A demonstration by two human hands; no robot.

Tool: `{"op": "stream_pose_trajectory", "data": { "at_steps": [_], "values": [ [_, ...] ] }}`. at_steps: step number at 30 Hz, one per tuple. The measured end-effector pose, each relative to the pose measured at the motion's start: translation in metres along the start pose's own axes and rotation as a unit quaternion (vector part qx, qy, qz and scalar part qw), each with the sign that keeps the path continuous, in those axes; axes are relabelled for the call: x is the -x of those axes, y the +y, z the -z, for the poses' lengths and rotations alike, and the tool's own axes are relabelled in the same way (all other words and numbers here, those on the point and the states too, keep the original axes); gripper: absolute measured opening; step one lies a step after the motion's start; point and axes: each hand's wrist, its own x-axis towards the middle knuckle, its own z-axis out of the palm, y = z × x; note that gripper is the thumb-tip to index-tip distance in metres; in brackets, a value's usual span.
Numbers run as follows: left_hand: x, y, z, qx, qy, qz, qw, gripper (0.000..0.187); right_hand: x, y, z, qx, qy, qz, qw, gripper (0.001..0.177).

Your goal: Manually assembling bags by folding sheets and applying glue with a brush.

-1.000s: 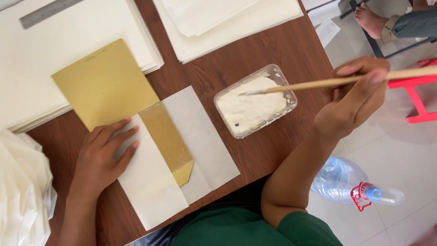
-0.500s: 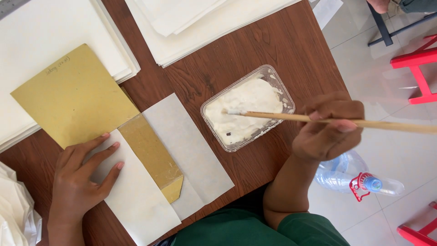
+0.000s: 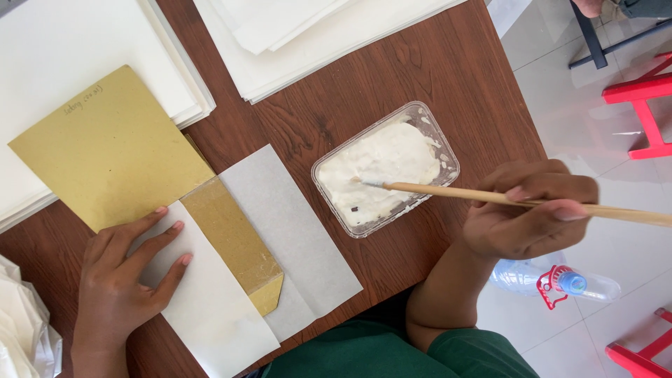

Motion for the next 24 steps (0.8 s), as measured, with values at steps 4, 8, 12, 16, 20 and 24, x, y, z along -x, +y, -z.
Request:
{"op": "stream_pose_trajectory", "data": {
  "at_steps": [4, 8, 12, 16, 20, 24],
  "values": [
    [-0.001, 0.004, 0.002, -0.014, 0.006, -0.011, 1.0, 0.036, -0.007, -0.005, -0.001, 0.007, 0.07, -0.056, 0.996, 0.043],
    [-0.003, 0.011, 0.005, -0.074, 0.016, -0.022, 0.997, 0.049, -0.01, -0.011, -0.003, 0.013, 0.088, -0.106, 0.99, 0.05],
    [0.006, 0.012, -0.001, -0.111, 0.016, 0.013, 0.994, 0.062, -0.01, -0.009, 0.0, 0.002, 0.062, -0.161, 0.985, 0.051],
    [0.018, 0.012, -0.003, -0.119, -0.032, 0.025, 0.992, 0.077, 0.003, 0.005, 0.015, -0.094, -0.075, -0.219, 0.968, 0.034],
    [0.02, 0.008, -0.003, -0.087, -0.035, 0.003, 0.996, 0.083, 0.009, 0.0, 0.011, -0.105, -0.219, -0.189, 0.951, 0.027],
    [0.026, 0.006, -0.008, -0.073, -0.044, 0.02, 0.996, 0.101, 0.015, -0.029, -0.015, -0.07, -0.266, -0.221, 0.936, 0.034]
  ]
}}
